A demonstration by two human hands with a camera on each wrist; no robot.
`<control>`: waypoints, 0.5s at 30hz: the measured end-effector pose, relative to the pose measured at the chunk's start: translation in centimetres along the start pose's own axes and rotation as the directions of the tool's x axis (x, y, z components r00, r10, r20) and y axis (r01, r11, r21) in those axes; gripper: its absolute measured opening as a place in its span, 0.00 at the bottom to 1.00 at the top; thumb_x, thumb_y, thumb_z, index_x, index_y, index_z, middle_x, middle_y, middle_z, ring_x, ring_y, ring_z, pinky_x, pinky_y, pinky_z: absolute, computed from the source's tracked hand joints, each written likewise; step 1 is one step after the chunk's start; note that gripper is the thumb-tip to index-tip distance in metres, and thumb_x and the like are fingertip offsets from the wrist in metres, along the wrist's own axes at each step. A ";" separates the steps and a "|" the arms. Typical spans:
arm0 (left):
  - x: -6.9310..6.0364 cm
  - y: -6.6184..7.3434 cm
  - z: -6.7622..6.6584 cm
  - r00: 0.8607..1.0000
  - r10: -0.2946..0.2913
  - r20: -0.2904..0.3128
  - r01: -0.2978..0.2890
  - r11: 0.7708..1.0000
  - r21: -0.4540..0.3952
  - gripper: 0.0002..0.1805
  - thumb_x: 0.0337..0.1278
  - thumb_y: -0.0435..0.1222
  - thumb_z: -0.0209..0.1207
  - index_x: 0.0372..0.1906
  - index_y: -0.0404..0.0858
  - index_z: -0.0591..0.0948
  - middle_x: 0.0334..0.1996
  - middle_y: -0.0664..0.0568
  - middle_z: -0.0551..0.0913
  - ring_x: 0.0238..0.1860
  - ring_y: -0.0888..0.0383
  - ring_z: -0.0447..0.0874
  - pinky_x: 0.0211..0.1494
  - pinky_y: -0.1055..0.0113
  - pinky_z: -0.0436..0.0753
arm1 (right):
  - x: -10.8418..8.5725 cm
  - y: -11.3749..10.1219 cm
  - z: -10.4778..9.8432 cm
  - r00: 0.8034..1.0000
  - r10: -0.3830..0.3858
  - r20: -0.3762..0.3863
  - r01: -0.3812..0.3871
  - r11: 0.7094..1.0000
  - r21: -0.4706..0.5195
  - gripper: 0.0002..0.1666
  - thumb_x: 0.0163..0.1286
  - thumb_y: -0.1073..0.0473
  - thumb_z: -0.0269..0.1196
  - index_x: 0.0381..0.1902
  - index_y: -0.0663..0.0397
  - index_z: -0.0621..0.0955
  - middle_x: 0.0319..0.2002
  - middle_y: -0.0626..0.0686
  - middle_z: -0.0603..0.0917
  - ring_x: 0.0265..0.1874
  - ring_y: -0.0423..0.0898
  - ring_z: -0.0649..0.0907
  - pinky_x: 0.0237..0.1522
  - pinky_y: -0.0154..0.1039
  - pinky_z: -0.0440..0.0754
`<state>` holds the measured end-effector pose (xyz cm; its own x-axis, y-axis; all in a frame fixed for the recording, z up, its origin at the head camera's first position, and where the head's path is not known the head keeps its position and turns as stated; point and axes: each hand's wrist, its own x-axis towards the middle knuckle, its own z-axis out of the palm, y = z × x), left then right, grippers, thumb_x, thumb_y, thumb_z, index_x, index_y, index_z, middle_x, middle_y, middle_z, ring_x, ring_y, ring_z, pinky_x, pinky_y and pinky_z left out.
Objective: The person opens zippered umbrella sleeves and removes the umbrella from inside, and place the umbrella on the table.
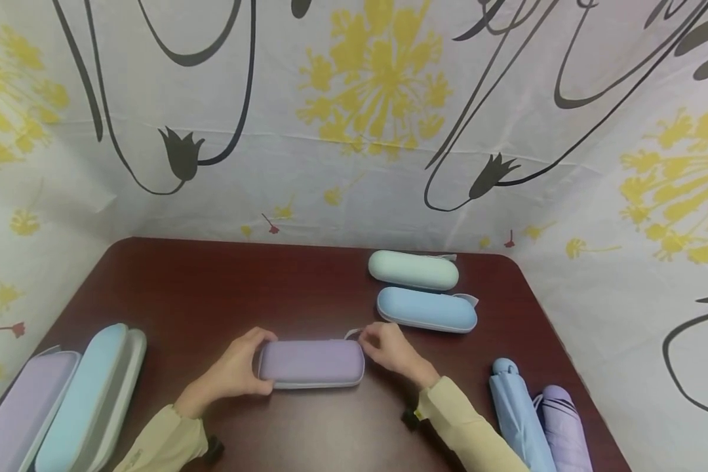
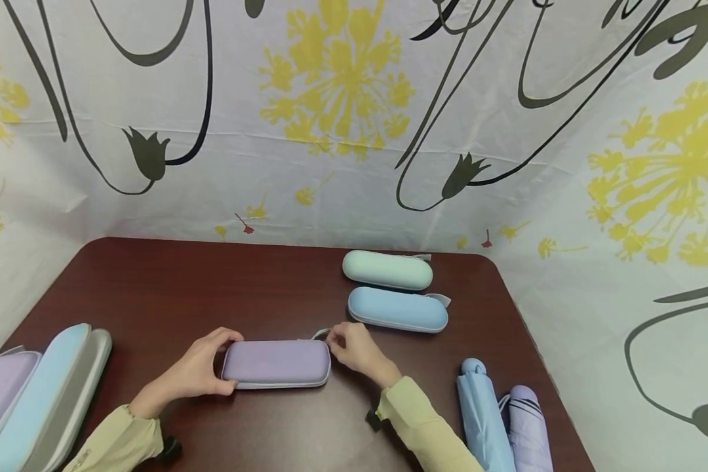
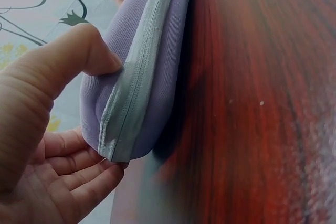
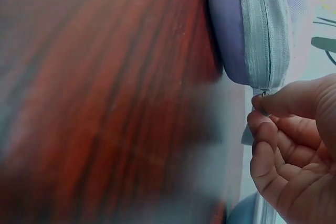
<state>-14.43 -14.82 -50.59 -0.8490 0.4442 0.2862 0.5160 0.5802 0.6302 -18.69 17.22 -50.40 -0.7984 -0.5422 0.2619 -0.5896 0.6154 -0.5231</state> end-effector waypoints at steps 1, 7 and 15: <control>0.0 0.0 0.0 1.000 -0.002 0.000 0.002 1.000 0.001 0.35 0.16 0.36 0.72 0.44 0.33 0.75 0.40 0.52 0.76 0.38 0.59 0.75 0.41 0.61 0.79 | -0.2 0.0 -0.1 1.000 0.003 0.000 -0.003 1.000 0.005 0.05 0.55 0.68 0.63 0.26 0.53 0.81 0.23 0.45 0.79 0.25 0.38 0.77 0.30 0.33 0.78; -0.1 0.0 0.1 1.000 -0.004 -0.005 0.004 1.000 -0.005 0.34 0.17 0.36 0.72 0.43 0.34 0.75 0.39 0.52 0.76 0.38 0.59 0.75 0.41 0.60 0.79 | -1.2 0.1 -0.4 1.000 0.007 0.008 -0.007 1.000 0.000 0.04 0.54 0.68 0.64 0.26 0.53 0.81 0.25 0.44 0.79 0.26 0.37 0.76 0.31 0.32 0.78; -0.2 0.0 0.1 1.000 0.001 -0.022 -0.001 1.000 -0.002 0.33 0.16 0.37 0.72 0.42 0.35 0.76 0.38 0.54 0.76 0.36 0.61 0.74 0.39 0.62 0.79 | -2.1 -0.7 -0.8 1.000 -0.020 -0.007 0.020 0.999 -0.033 0.06 0.52 0.69 0.65 0.25 0.53 0.81 0.23 0.44 0.78 0.25 0.37 0.76 0.29 0.30 0.77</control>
<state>-14.23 -14.79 -50.73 -0.8507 0.4295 0.3029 0.5168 0.5784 0.6312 -16.75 18.38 -49.90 -0.7870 -0.5509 0.2778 -0.6093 0.6229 -0.4907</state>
